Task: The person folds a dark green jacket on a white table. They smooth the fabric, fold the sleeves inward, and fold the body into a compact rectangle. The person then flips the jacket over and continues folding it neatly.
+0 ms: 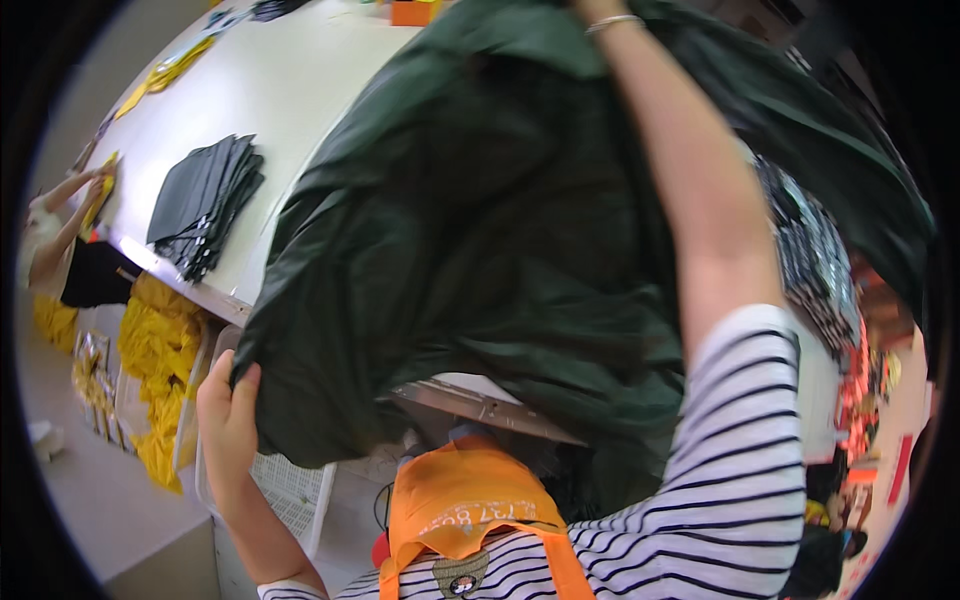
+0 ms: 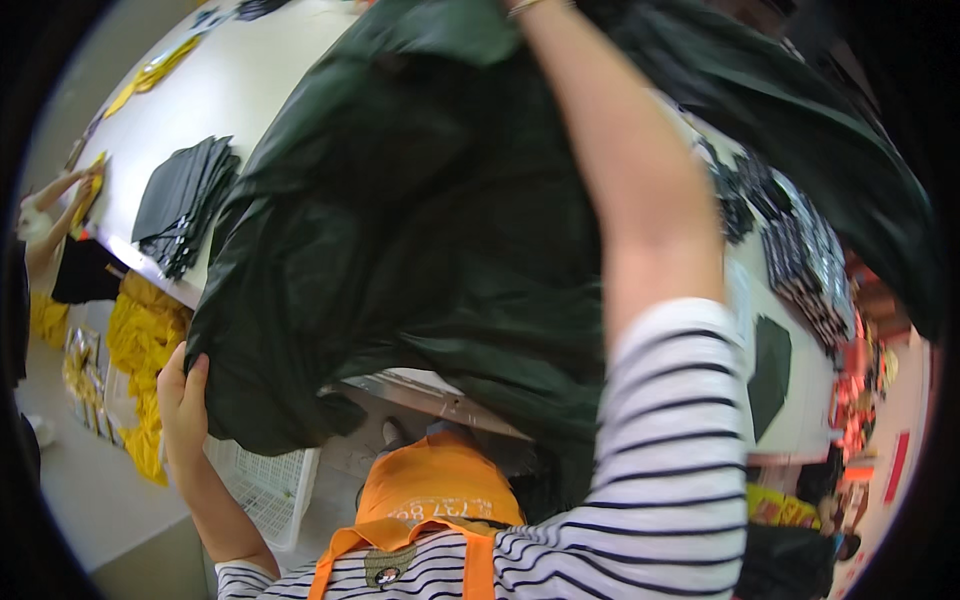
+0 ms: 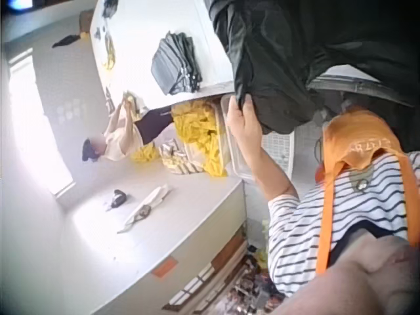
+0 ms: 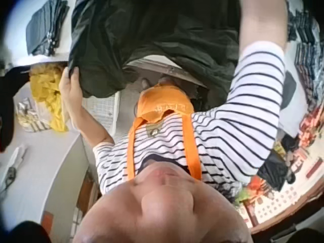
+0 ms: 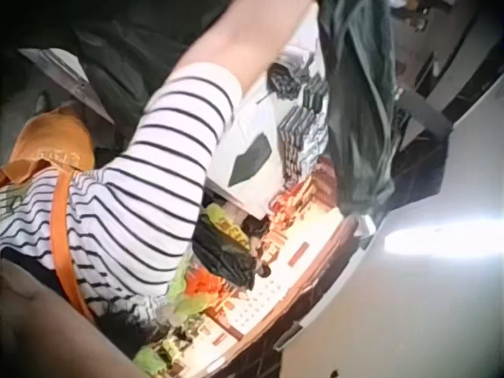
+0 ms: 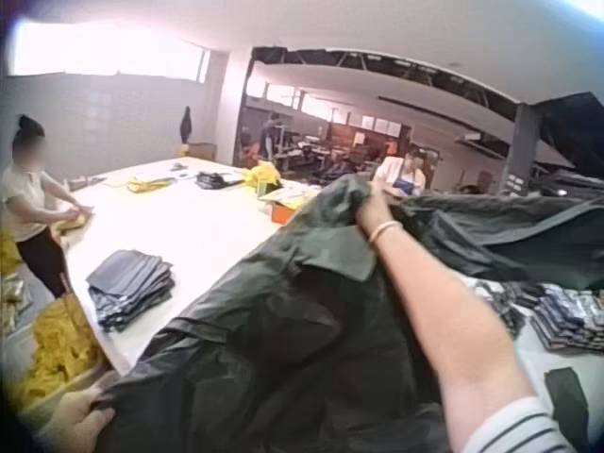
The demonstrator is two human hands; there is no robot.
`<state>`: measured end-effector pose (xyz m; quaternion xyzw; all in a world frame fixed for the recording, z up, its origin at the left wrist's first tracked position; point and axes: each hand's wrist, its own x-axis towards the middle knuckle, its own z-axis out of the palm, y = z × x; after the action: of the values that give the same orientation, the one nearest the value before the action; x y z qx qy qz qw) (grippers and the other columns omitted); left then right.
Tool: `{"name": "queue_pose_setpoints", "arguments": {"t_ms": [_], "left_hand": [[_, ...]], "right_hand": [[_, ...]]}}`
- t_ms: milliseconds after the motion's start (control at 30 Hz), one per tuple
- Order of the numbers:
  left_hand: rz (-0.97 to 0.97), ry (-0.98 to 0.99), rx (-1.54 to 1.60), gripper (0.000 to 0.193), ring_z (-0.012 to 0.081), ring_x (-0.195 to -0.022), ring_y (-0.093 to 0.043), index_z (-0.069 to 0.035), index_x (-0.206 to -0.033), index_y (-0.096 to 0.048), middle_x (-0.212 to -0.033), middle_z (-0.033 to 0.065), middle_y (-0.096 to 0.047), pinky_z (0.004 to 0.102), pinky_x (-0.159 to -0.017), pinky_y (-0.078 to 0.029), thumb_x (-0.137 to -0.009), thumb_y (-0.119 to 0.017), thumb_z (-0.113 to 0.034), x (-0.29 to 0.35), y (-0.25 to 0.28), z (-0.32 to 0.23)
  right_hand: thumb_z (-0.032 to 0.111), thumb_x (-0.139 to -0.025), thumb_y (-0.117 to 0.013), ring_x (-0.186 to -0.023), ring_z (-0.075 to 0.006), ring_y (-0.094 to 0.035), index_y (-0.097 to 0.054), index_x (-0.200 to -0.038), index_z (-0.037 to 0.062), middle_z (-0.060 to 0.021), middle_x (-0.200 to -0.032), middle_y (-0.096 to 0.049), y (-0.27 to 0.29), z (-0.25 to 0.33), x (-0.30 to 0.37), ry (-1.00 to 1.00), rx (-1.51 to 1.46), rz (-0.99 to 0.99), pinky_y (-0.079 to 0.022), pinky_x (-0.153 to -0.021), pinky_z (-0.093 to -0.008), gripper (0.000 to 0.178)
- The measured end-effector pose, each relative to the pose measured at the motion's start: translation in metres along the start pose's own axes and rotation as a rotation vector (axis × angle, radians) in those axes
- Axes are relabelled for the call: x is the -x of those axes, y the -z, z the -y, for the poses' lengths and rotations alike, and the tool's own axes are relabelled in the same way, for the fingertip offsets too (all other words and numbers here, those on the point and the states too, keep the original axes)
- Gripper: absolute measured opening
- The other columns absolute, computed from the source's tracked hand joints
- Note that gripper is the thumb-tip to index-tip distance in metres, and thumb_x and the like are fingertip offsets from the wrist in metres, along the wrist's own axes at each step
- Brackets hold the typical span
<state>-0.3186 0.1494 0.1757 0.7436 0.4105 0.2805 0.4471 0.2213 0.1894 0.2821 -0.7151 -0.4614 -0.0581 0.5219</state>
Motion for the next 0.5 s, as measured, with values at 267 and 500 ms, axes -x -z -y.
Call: {"name": "queue_pose_setpoints", "arguments": {"t_ms": [267,500], "left_hand": [[-0.224,-0.026,-0.776,0.072,0.0384,-0.127,-0.042,-0.001,-0.135,-0.042,-0.137,0.0229,-0.045,0.0431,-0.106,-0.033,-0.074,-0.075,-0.02,-0.049,-0.045,0.217],[0.045,0.117,-0.937,0.092,0.0338,-0.142,-0.018,-0.017,-0.148,-0.027,-0.155,0.0146,-0.018,0.0585,-0.11,-0.015,-0.075,-0.067,-0.056,-0.082,-0.161,0.235]], "right_hand": [[0.025,-0.083,-0.065,-0.138,-0.0387,-0.024,-0.039,-0.139,0.0126,-0.02,-0.15,-0.025,-0.122,-0.125,0.305,0.216,0.413,0.81,-0.021,-0.11,-0.0565,0.064],[0.027,-0.086,-0.065,-0.128,-0.0376,-0.04,-0.038,-0.14,0.0023,-0.0249,-0.14,-0.04,0.035,-0.185,0.46,-0.523,0.308,0.351,-0.034,-0.104,-0.0416,0.065]]}}
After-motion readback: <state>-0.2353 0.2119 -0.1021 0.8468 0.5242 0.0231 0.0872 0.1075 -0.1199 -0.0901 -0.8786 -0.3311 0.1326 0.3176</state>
